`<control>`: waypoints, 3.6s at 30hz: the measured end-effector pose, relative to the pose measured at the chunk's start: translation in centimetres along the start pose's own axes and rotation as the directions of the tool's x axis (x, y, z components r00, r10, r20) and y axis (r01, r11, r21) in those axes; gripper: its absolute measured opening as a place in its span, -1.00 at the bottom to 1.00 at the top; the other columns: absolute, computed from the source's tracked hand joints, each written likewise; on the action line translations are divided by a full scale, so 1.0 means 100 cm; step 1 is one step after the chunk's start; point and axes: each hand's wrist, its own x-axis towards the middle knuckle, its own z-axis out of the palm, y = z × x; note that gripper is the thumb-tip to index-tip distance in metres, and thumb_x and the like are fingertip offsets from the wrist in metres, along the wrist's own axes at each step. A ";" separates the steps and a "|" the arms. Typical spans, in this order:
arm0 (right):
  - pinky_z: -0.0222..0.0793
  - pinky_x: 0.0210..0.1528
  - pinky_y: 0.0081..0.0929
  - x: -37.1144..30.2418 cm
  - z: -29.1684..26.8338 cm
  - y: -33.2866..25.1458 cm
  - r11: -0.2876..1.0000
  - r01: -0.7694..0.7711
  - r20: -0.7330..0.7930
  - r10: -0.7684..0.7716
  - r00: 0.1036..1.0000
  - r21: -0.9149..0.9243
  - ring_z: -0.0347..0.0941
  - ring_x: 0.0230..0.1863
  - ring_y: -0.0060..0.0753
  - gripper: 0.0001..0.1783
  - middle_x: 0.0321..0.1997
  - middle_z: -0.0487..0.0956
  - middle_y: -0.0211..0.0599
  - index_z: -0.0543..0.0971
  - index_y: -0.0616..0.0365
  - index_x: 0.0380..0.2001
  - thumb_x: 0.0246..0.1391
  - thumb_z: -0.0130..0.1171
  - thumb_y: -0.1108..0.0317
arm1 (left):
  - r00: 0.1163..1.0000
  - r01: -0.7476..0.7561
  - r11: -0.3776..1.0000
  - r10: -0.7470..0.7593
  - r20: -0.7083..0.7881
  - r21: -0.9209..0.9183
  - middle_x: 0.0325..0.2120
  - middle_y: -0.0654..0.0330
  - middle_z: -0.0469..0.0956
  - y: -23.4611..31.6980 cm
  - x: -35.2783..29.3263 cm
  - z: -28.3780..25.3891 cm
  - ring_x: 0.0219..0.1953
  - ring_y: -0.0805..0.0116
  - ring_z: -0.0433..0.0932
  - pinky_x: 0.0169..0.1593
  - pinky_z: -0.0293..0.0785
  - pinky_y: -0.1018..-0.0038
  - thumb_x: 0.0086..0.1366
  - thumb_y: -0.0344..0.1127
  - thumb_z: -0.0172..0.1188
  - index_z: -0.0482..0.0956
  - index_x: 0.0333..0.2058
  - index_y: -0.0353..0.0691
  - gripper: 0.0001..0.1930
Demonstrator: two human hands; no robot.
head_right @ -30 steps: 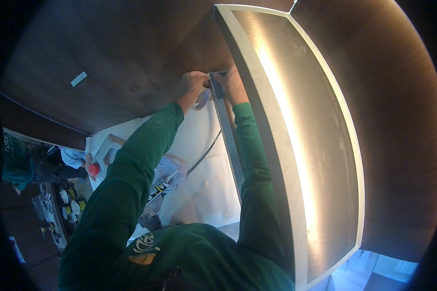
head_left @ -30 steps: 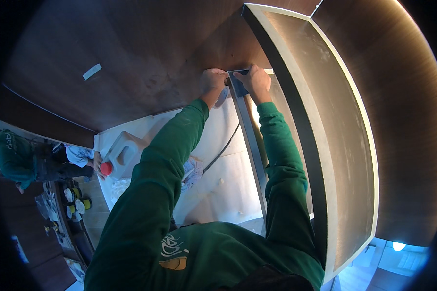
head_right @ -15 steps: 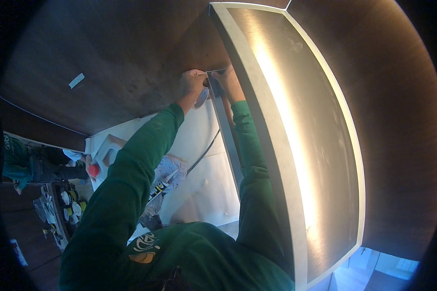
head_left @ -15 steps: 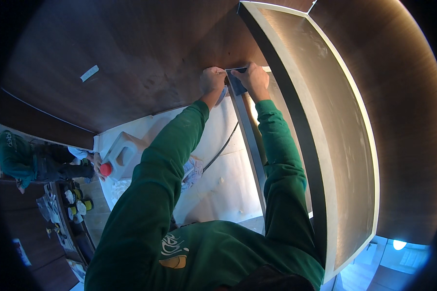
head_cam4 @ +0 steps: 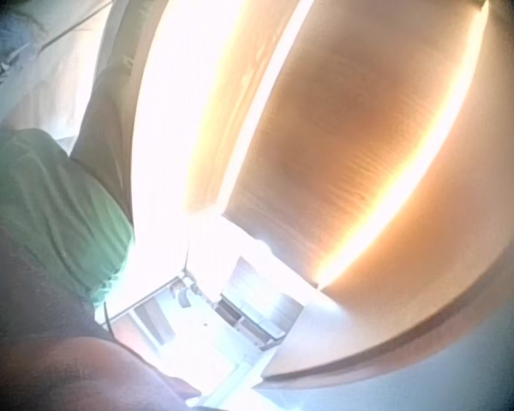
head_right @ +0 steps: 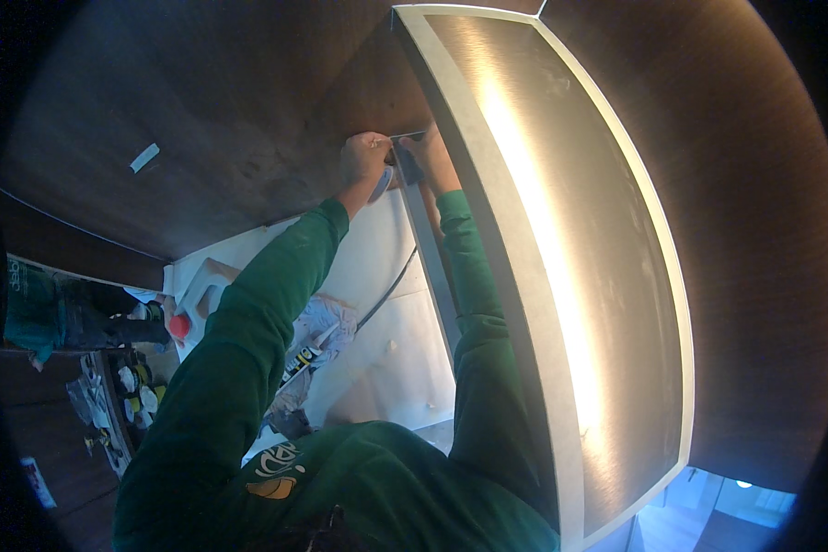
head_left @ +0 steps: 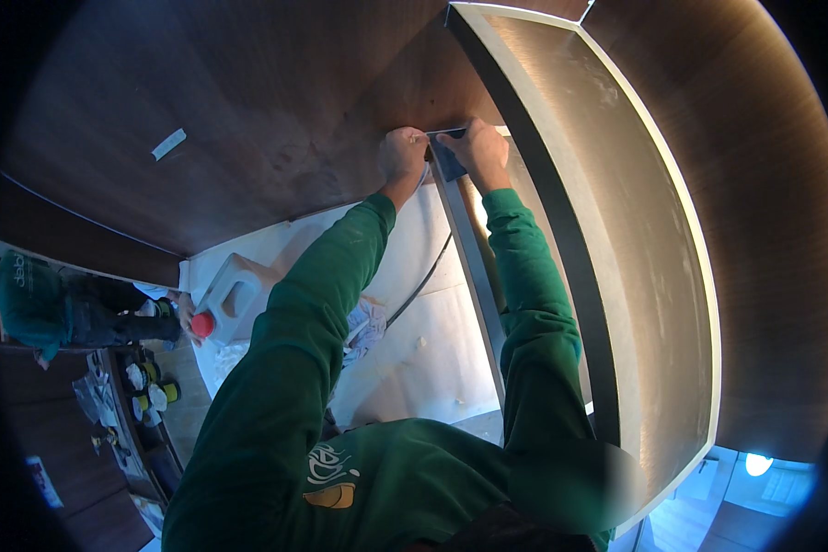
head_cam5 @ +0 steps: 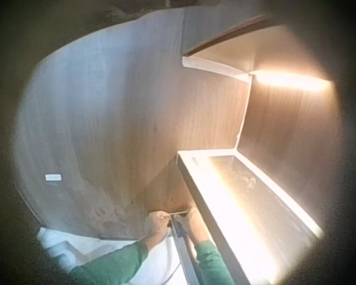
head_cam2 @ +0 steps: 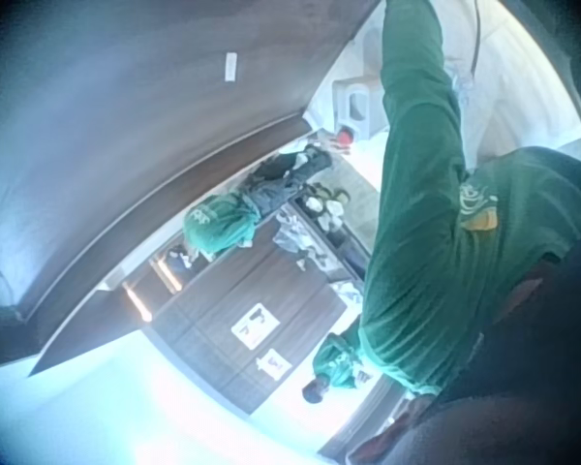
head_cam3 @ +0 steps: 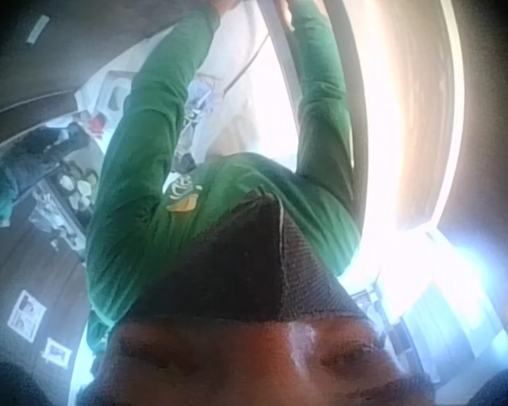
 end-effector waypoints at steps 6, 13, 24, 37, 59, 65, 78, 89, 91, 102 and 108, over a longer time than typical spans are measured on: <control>0.58 -0.13 -0.22 0.001 0.002 0.001 0.999 0.010 0.009 -0.009 1.000 -0.049 0.69 -0.22 -0.04 -0.34 -0.31 0.71 -0.01 0.68 0.19 -0.24 -0.10 0.41 -0.24 | 0.999 -0.043 0.999 0.043 -0.021 0.029 -0.36 0.04 0.71 0.006 0.000 0.000 -0.29 0.02 0.69 -0.17 0.58 0.21 0.14 -0.26 0.34 0.76 -0.38 -0.14 -0.87; 0.57 -0.16 -0.23 0.001 0.006 0.001 0.997 0.006 -0.013 -0.007 1.000 -0.074 0.69 -0.24 -0.05 -0.34 -0.32 0.71 0.00 0.68 0.19 -0.25 -0.11 0.41 -0.25 | 0.974 -0.224 0.963 0.226 0.003 0.148 -0.37 0.04 0.68 0.000 0.002 -0.001 -0.29 -0.06 0.65 -0.20 0.56 0.14 0.15 -0.24 0.33 0.69 -0.36 -0.09 -0.88; 0.57 -0.14 -0.24 0.002 0.000 -0.003 0.992 -0.056 0.085 0.066 0.994 -0.116 0.69 -0.22 -0.07 -0.34 -0.30 0.72 -0.01 0.67 0.19 -0.25 -0.09 0.40 -0.26 | 0.894 -0.448 0.878 0.436 0.103 0.166 -0.36 0.01 0.68 -0.011 0.001 -0.009 -0.28 -0.08 0.65 -0.22 0.53 0.08 0.30 -0.22 0.20 0.67 -0.26 -0.11 -0.85; 0.55 -0.07 -0.21 0.001 -0.005 0.012 0.957 -0.226 0.220 0.184 0.958 0.181 0.67 -0.12 -0.05 -0.33 -0.25 0.71 -0.02 0.66 0.12 -0.17 -0.10 0.41 -0.26 | 0.890 -0.368 0.850 0.439 0.121 -0.378 -0.30 0.10 0.72 -0.002 -0.111 -0.061 -0.34 0.40 0.63 -0.27 0.49 0.50 0.33 -0.28 0.29 0.67 -0.03 -0.27 -0.71; 0.52 0.02 -0.17 -0.220 -0.007 -0.112 0.933 0.125 0.690 -0.335 0.641 0.337 0.63 -0.07 0.04 -0.31 -0.10 0.69 -0.03 0.60 0.01 0.00 -0.09 0.37 -0.23 | 0.987 0.141 0.921 -0.102 0.126 -0.363 -0.31 0.21 0.65 -0.076 -0.400 -0.342 -0.40 0.65 0.48 -0.32 0.40 0.66 0.37 -0.36 0.27 0.45 0.24 -0.35 -0.50; 0.43 0.10 -0.06 -0.406 0.043 -0.112 0.935 -0.119 0.836 -0.236 0.495 0.334 0.53 0.05 0.18 -0.28 -0.02 0.60 0.10 0.46 0.11 0.13 -0.03 0.41 -0.05 | 0.995 -0.027 0.919 0.063 0.079 -0.394 -0.64 0.38 0.43 -0.085 -0.427 -0.380 -0.64 0.62 0.28 -0.52 0.24 0.59 0.30 -0.36 0.31 0.47 0.24 -0.29 -0.46; 0.42 0.08 -0.35 -0.513 -0.077 -0.295 0.683 -0.254 0.390 -0.050 0.920 0.685 0.53 0.03 -0.28 -0.55 -0.02 0.58 -0.19 0.55 0.21 0.06 0.12 0.35 0.30 | 0.945 -0.264 0.936 0.299 0.130 -0.234 -0.57 0.21 0.43 -0.111 -0.463 -0.511 -0.54 0.37 0.36 -0.41 0.35 0.46 0.16 -0.33 0.37 0.38 0.32 -0.24 -0.28; 0.39 0.07 -0.30 -0.550 -0.133 -0.393 0.600 -0.148 0.313 -0.180 0.933 0.786 0.47 0.07 -0.15 -0.48 0.02 0.56 -0.15 0.56 0.20 0.01 -0.03 0.46 0.30 | 0.891 -0.290 0.856 0.405 0.205 -0.427 -0.28 0.02 0.62 -0.124 -0.462 -0.554 -0.39 0.35 0.51 -0.31 0.45 0.48 0.14 -0.46 0.28 0.20 0.39 -0.36 -0.19; 0.39 0.07 -0.29 -0.542 -0.130 -0.399 0.610 -0.050 0.244 -0.239 0.940 0.791 0.48 0.06 -0.14 -0.51 0.01 0.56 -0.14 0.56 0.22 -0.01 -0.01 0.46 0.30 | 0.881 -0.313 0.857 0.423 0.212 -0.409 -0.25 0.01 0.65 -0.123 -0.460 -0.556 -0.40 0.37 0.50 -0.27 0.45 0.48 0.18 -0.43 0.27 0.13 0.41 -0.37 -0.17; 0.37 -0.26 -0.39 -0.518 -0.157 -0.369 0.502 -0.251 0.450 -0.326 0.832 0.828 0.49 -0.34 -0.30 -0.70 -0.36 0.58 -0.18 0.57 0.29 -0.22 0.08 0.40 0.33 | 0.882 -0.454 0.815 0.468 -0.053 -0.361 -0.23 0.02 0.74 -0.118 -0.460 -0.541 -0.37 0.36 0.68 -0.33 0.51 0.53 0.22 -0.31 0.24 -0.03 0.45 -0.36 -0.10; 0.35 -0.36 -0.46 -0.499 -0.184 -0.357 0.507 -0.277 0.513 -0.416 0.751 0.817 0.46 -0.42 -0.41 -0.71 -0.39 0.59 -0.21 0.57 0.28 -0.23 0.10 0.39 0.31 | 0.752 -0.634 0.773 0.615 -0.237 -0.005 -0.34 0.05 0.74 -0.112 -0.472 -0.523 -0.48 0.22 0.65 -0.37 0.54 0.47 0.19 -0.16 0.27 0.01 0.42 -0.44 -0.06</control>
